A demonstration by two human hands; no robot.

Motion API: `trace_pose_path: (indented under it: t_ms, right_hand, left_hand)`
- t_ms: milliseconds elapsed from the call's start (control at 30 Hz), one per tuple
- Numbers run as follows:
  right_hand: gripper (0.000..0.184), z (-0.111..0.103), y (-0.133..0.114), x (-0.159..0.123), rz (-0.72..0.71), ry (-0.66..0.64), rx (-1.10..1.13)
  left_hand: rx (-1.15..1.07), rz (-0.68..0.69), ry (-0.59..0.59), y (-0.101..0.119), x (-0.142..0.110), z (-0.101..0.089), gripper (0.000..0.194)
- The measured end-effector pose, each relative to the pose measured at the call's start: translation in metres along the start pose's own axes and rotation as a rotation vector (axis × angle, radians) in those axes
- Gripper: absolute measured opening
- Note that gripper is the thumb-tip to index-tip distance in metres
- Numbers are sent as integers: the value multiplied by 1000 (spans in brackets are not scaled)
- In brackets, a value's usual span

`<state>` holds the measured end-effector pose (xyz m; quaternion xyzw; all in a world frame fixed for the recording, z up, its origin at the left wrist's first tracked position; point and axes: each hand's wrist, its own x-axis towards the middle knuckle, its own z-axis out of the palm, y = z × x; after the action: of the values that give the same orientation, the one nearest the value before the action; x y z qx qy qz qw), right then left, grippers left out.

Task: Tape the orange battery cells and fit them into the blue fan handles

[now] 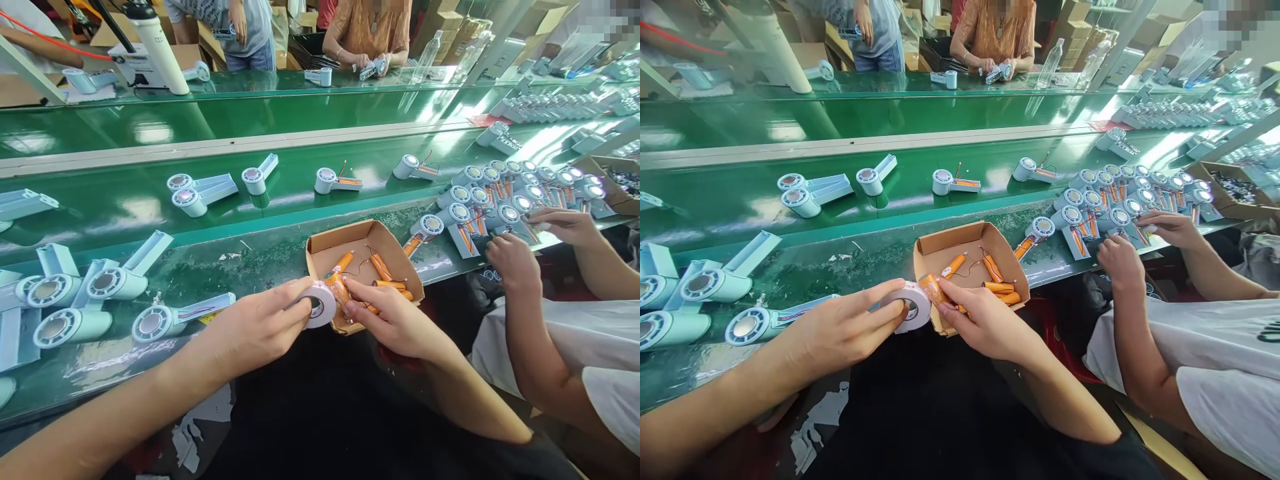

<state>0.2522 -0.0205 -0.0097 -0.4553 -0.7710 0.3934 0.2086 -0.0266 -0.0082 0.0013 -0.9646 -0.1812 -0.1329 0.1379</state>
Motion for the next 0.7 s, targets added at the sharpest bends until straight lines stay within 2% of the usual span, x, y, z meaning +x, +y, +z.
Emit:
trace_pose_path:
  t_ms: [133, 233, 300, 433, 500, 567, 700]
  right_hand:
    - [35, 3, 6, 6, 90, 103, 203]
    - [43, 3, 13, 15, 188, 20, 495]
    - [49, -1, 16, 20, 227, -42, 608]
    - [33, -12, 20, 26, 249, -97, 538]
    - [34, -11, 21, 28, 258, -58, 578]
    - [41, 0, 20, 29, 245, 130, 706]
    - [48, 48, 13, 30, 129, 784, 923]
  left_hand:
    - [31, 47, -42, 2, 0, -1, 36]
    - [-63, 23, -25, 1, 5, -2, 38]
    - [-126, 5, -3, 1, 10, 0, 39]
    - [-147, 34, -34, 3, 19, 3, 35]
    - [-98, 45, -81, 2, 22, 3, 32]
    - [-57, 4, -93, 0, 25, 2, 33]
    - [-7, -141, 61, 4, 28, 10, 30]
